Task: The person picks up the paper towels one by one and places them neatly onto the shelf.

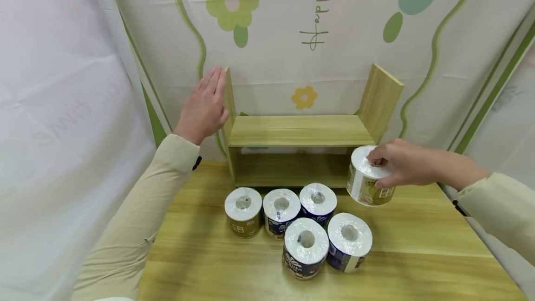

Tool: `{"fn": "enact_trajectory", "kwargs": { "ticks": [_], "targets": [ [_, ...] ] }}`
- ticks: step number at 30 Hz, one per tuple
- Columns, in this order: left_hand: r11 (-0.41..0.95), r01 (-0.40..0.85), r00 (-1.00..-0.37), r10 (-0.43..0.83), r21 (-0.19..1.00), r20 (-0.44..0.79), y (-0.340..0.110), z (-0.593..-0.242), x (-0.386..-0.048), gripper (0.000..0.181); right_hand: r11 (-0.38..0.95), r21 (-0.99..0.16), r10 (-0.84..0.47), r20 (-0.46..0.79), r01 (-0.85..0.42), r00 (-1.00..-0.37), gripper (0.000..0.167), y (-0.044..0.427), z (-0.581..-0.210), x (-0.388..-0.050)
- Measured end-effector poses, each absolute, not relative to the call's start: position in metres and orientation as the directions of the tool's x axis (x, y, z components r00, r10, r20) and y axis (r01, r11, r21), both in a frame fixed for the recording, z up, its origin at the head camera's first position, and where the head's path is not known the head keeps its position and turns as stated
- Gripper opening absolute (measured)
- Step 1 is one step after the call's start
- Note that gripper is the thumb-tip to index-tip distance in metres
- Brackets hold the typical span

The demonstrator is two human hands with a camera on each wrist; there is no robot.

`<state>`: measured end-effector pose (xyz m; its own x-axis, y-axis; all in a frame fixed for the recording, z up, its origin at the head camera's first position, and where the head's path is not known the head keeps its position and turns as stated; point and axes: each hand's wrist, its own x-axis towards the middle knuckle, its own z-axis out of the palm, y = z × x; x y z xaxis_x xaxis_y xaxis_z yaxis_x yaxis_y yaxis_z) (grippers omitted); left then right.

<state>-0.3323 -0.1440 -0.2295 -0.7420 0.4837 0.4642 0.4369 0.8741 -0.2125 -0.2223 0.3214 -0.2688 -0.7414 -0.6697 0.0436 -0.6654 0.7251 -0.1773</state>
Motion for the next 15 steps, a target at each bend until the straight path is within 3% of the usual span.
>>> {"fn": "enact_trajectory", "kwargs": {
  "ticks": [8,15],
  "targets": [
    [0.872,0.436,-0.736,0.488,-0.223,0.468,-0.143,-0.228,-0.332,0.074,0.761,-0.136,-0.637,0.033,-0.635,-0.77,0.026,0.318,-0.246,-0.222],
    [0.871,0.436,-0.742,0.49,-0.225,0.458,-0.142,-0.229,-0.332,0.073,0.746,-0.105,-0.655,0.066,-0.658,-0.753,0.027,0.315,-0.227,-0.225]
  ]
}}
